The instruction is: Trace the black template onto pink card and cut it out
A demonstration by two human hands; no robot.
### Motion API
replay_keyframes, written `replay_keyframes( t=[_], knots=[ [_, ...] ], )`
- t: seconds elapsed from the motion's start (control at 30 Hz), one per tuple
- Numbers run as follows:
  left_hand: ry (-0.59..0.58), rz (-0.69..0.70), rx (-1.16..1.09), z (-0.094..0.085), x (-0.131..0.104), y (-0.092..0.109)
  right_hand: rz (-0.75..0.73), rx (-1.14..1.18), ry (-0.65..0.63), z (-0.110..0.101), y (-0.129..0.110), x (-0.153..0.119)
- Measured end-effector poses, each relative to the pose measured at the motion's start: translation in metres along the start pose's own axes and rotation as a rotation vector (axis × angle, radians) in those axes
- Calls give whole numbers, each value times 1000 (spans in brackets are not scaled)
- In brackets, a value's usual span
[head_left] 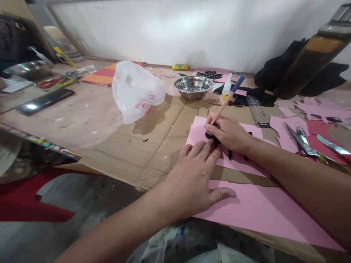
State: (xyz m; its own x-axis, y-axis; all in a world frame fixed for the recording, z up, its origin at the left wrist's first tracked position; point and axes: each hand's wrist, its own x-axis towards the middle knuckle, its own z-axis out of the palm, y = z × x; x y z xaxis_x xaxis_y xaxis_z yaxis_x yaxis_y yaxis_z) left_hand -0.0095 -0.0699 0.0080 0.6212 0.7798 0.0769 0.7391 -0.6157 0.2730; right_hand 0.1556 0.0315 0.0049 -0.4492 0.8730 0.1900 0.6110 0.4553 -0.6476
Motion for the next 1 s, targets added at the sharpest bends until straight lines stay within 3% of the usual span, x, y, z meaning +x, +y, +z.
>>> replay_keyframes(
  t=[0.47,0.73,1.0],
  knots=[
    [-20,-3,9,0,-2,0,-8,25,-60,-4,0,-1],
    [-16,-12,14,0,0,0,-51,262,173,-2,1,-1],
    [2,27,59,0,1,1,45,372,204,-1,-16,1]
  ],
)
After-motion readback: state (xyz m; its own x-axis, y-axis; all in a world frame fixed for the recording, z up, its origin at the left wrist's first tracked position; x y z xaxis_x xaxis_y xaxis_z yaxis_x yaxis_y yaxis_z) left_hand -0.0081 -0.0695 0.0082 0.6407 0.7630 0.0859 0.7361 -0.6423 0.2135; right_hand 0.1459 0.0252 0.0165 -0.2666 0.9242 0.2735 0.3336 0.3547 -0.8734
